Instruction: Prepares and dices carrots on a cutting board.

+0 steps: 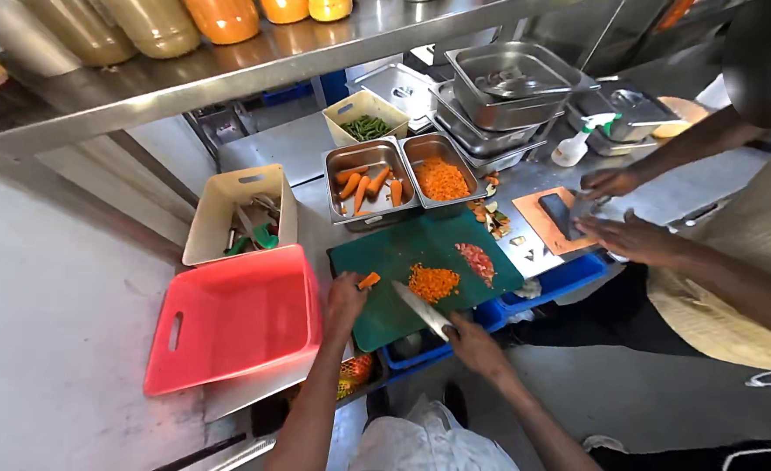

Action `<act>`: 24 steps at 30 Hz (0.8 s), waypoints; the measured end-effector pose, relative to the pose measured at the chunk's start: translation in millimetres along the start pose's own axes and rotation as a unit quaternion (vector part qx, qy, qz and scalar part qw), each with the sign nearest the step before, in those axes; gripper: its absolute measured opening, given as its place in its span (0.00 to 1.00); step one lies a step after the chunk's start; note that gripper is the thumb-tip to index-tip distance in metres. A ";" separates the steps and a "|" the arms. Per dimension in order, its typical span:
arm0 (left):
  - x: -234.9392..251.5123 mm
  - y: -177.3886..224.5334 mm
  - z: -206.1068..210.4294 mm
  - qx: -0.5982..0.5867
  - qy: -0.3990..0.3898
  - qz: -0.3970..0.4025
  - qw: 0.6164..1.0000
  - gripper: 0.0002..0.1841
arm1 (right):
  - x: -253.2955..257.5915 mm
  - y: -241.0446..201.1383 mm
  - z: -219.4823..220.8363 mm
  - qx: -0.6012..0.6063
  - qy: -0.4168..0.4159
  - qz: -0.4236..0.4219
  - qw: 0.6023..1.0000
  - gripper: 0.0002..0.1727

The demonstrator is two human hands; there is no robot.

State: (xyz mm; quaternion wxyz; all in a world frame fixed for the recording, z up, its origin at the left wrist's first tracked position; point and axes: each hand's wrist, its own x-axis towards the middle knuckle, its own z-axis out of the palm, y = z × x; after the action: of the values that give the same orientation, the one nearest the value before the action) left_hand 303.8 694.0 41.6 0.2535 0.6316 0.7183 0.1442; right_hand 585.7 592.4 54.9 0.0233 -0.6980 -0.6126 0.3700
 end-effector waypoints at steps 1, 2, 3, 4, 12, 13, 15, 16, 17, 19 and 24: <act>-2.3 0.0 0.1 -0.006 -0.003 0.010 1.000 0.15 | 8.4 1.7 -8.0 -0.007 0.011 0.004 1.000 0.20; -5.5 1.7 0.5 -0.012 -0.011 0.024 1.000 0.14 | 14.5 3.0 -14.8 -0.011 0.023 0.006 1.000 0.20; -10.4 5.1 1.9 -0.018 -0.021 0.040 0.999 0.13 | 17.5 3.4 -19.9 -0.016 0.034 0.002 0.999 0.19; -16.3 8.3 5.6 -0.027 -0.036 0.058 0.997 0.12 | 17.4 2.2 -23.5 -0.020 0.038 -0.003 0.999 0.19; -34.2 9.1 24.3 -0.064 -0.101 0.144 0.982 0.23 | 7.1 -4.7 -9.8 -0.014 0.014 -0.018 1.000 0.20; -33.5 8.6 19.7 -0.064 -0.124 0.140 0.980 0.27 | 6.5 -3.8 -9.7 -0.010 0.019 -0.021 1.000 0.20; -33.5 7.4 13.4 -0.064 -0.154 0.136 0.976 0.33 | 4.8 -1.0 -8.7 -0.002 0.021 -0.028 0.999 0.20; -33.0 7.7 12.2 -0.066 -0.158 0.134 0.976 0.33 | 4.7 0.3 -8.4 0.001 0.023 -0.031 0.999 0.20; -32.7 9.4 12.7 -0.070 -0.151 0.129 0.978 0.30 | 4.4 1.4 -8.2 0.002 0.026 -0.031 0.999 0.20; -32.9 17.3 18.3 -0.060 -0.112 0.112 0.986 0.22 | 4.4 3.5 -7.7 0.003 0.027 -0.030 0.999 0.20; -22.3 34.2 31.7 0.078 -0.088 0.143 0.983 0.13 | 4.9 4.9 -8.1 0.034 0.036 -0.036 0.998 0.19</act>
State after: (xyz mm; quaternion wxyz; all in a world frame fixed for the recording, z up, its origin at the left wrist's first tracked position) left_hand 351.3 674.0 37.4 0.2426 0.7559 0.6045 0.0659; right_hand 594.1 598.9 55.9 0.0823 -0.6873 -0.6229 0.3645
